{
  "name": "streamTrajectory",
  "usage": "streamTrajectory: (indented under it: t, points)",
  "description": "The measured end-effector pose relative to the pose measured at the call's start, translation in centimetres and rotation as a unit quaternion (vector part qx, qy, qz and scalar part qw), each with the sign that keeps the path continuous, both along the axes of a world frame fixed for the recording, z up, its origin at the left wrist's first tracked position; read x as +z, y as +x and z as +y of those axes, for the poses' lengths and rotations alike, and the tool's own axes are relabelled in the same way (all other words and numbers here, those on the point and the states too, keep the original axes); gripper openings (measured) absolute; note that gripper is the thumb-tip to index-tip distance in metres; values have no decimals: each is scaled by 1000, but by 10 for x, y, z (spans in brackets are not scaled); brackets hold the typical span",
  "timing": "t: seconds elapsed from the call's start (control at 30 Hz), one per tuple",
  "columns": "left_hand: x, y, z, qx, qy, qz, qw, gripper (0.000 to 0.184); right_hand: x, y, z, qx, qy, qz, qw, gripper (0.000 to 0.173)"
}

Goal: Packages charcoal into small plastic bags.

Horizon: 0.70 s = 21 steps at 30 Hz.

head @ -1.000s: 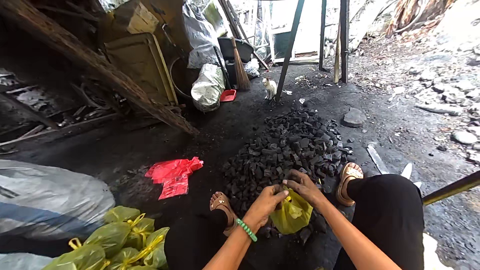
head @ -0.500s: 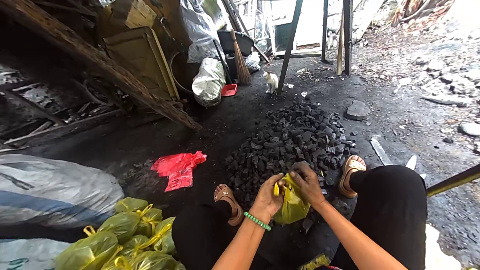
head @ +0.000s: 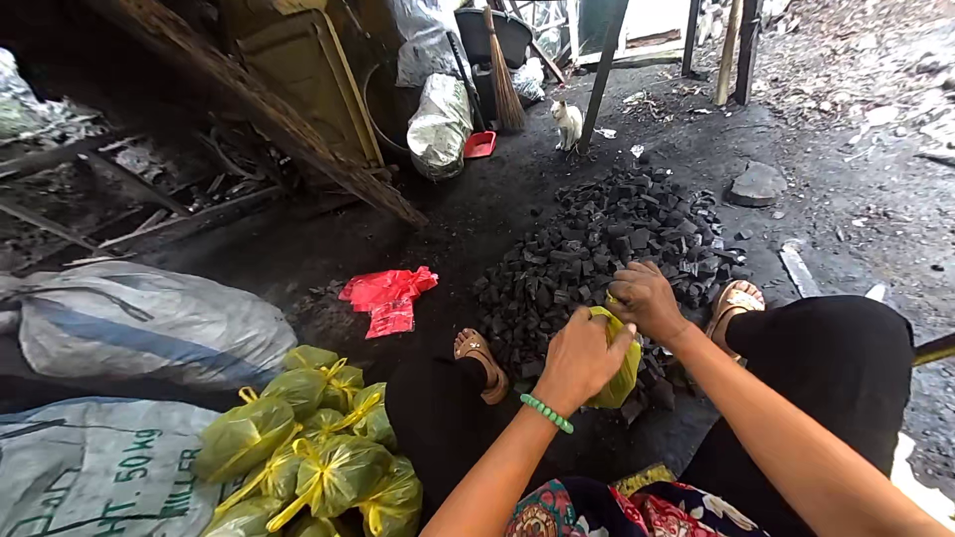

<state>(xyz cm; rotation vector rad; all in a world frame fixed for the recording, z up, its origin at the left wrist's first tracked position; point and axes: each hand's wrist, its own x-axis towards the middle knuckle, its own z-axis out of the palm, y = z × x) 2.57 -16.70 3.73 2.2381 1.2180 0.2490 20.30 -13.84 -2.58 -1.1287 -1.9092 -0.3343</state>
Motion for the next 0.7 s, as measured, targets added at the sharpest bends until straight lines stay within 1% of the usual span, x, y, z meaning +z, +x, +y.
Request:
streamTrajectory:
  t: [0.03,0.1,0.13,0.2,0.27,0.3,0.33,0.4,0.43,0.47,0.5,0.53,0.57,0.6,0.63,0.7]
  points:
    - [5,-3,-6,-9,-6,24,1000,53,2,3,4,14,-3,-39,999,22]
    - [14,-19,-18,-11,-50,7,999,49,1,15,10,21,-30,-70,997,15]
    - [14,-27,-23,-7,-74,-14,997,46,-3,25,12,9,-59,-69,996,12]
    - [8,-38,-33,6,-127,-62,990,38,-19,43,13,-27,-111,-53,992,14]
    - [0,-42,-37,34,-200,-144,969,31,-26,47,16,-46,-121,-60,990,16]
    - [-8,-45,-39,60,-246,-206,945,26,-33,45,13,-55,-129,-60,988,17]
    - [-14,-48,-38,92,-292,-275,911,20,-37,45,11,-64,-136,-54,987,19]
    - [-25,-52,-32,179,-396,-384,814,17,-42,42,6,-76,-153,-34,985,22]
    - [-29,-55,-25,225,-437,-419,763,16,-42,40,-1,-81,-168,-21,982,22]
    - [-32,-59,-15,260,-463,-444,722,14,-39,36,-9,-81,-181,-6,980,21]
    - [-34,-62,-2,286,-474,-464,691,12,-36,31,-18,-78,-187,6,979,19]
    - [-35,-63,10,306,-471,-474,678,12,-34,22,-30,-71,-186,15,980,17]
    - [-35,-62,22,319,-453,-476,682,12,-35,10,-41,-60,-177,21,982,18]
    - [-34,-58,30,319,-422,-471,706,11,-42,-5,-52,-45,-157,22,986,21]
    - [-32,-52,36,306,-380,-453,746,12,-50,-23,-59,-28,-124,17,992,24]
    - [-27,-36,37,250,-297,-370,844,19,-60,-57,-65,12,-49,3,999,30]
